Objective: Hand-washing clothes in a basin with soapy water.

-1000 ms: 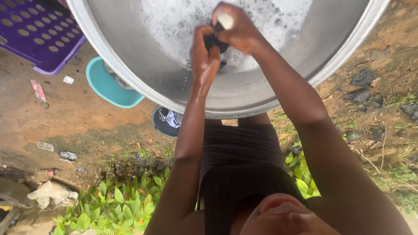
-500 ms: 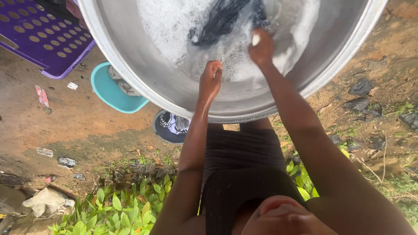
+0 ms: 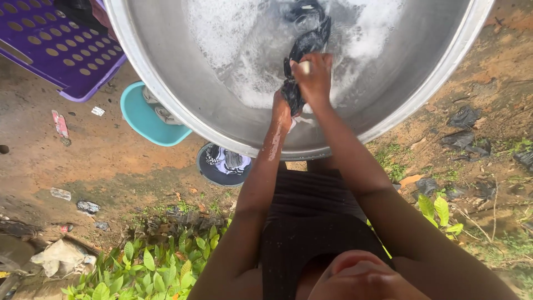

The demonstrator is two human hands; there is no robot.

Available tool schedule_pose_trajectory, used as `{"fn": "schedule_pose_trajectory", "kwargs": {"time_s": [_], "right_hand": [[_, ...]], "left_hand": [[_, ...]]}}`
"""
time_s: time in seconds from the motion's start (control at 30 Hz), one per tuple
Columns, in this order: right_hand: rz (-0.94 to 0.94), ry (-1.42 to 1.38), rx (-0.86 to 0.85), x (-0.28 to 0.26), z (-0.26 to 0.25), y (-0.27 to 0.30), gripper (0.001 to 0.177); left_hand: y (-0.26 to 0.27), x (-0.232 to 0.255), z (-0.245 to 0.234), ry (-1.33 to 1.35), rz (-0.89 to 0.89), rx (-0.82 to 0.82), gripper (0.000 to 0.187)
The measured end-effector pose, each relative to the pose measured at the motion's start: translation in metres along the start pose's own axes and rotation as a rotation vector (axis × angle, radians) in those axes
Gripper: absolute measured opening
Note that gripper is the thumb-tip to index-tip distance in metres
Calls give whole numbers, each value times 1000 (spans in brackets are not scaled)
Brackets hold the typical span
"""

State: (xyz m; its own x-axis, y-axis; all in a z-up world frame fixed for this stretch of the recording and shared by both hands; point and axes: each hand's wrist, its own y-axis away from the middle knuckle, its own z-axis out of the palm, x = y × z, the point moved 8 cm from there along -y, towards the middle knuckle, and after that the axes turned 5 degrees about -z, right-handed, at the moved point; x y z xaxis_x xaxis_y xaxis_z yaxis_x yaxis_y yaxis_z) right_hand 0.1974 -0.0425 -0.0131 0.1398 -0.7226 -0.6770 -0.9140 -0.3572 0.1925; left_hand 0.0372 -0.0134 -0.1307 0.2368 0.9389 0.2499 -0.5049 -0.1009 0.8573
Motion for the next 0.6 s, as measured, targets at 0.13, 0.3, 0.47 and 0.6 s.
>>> {"fn": "schedule_pose_trajectory", "kwargs": {"time_s": [0.13,0.3,0.47,0.6], "right_hand": [[228,-814,-281,41,46,26,32],[-351,-247,-127,-72,-19,64,24],[-429,-169,-135,-90,-5,38,26],[-132,-367,-156,-25,24,11,25]], "left_hand": [[36,11,21,213,-132,-52,34],[-10,1,-20,384,-224,-206,45],[-34,-17,-25,1105,-125,-1000,33],[19,11,-4,-372,-6,-40,37]]}}
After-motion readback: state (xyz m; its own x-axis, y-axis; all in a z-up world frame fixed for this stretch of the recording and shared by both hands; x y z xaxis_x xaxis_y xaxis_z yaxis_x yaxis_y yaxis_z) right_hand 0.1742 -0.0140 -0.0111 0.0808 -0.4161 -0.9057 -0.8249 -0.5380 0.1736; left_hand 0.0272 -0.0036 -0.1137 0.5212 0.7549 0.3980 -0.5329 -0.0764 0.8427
